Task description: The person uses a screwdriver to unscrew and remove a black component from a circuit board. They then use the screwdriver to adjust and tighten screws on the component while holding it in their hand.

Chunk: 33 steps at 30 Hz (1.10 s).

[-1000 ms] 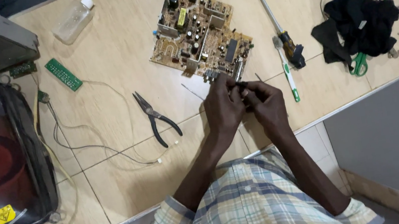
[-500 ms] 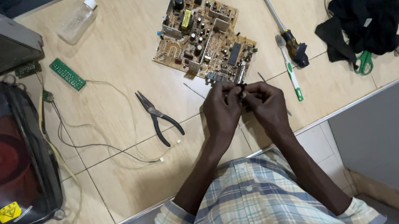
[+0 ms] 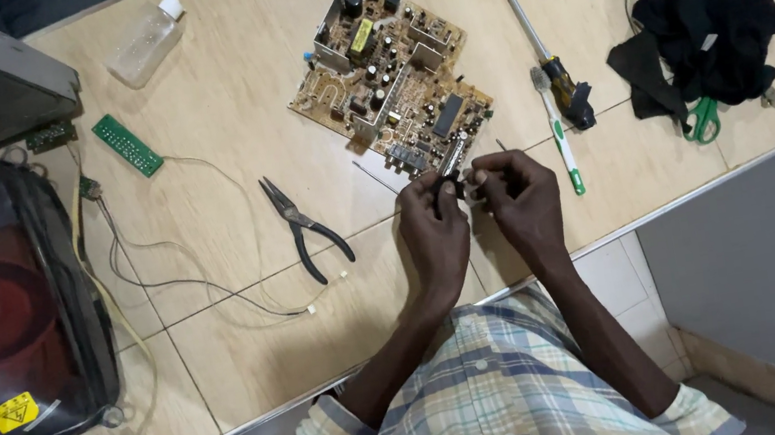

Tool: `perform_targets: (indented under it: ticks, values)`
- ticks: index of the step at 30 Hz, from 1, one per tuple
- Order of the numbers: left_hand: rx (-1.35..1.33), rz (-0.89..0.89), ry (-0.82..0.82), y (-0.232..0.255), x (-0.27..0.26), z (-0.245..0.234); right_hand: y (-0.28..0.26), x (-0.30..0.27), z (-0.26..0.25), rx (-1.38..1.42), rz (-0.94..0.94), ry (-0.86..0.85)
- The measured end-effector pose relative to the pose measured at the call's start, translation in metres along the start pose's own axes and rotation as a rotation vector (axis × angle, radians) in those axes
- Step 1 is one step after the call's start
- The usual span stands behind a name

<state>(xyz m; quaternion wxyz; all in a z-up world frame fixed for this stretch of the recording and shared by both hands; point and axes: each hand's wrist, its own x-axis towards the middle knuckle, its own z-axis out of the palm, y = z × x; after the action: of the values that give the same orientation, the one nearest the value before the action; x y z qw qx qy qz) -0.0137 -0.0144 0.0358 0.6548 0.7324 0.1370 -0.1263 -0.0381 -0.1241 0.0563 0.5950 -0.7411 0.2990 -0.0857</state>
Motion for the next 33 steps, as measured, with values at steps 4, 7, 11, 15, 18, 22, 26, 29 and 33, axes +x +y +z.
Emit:
perform_targets:
  ticks: [4, 7, 11, 15, 18, 22, 26, 29, 33]
  values:
    - [0.027, 0.011, -0.04, 0.001, -0.001, 0.0, 0.004, 0.007, 0.003, -0.058, -0.116, 0.017]
    - [0.206, 0.068, -0.054, -0.011, 0.002, 0.0, 0.001, 0.01, 0.008, -0.199, -0.346, -0.034]
    - [0.431, 0.118, -0.145, -0.019, 0.009, -0.001, 0.008, 0.019, 0.009, -0.23, -0.386, -0.012]
    - [0.565, 0.225, -0.188, -0.017, 0.008, -0.005, 0.008, 0.026, 0.013, -0.196, -0.363, -0.002]
    - [0.617, 0.278, -0.188, -0.025, 0.013, -0.002, 0.01, 0.032, 0.016, -0.322, -0.412, -0.027]
    - [0.67, 0.301, -0.202, -0.026, 0.015, -0.005, 0.016, 0.033, 0.02, -0.263, -0.358, -0.022]
    - [0.575, 0.201, -0.249, -0.019, 0.016, -0.005, 0.016, 0.033, 0.023, -0.27, -0.341, -0.014]
    - [0.371, 0.058, -0.243, -0.021, 0.018, -0.004, 0.019, 0.031, 0.022, -0.245, -0.326, -0.012]
    - [0.178, -0.004, -0.203, -0.023, 0.015, -0.001, 0.019, 0.029, 0.023, -0.201, -0.326, 0.002]
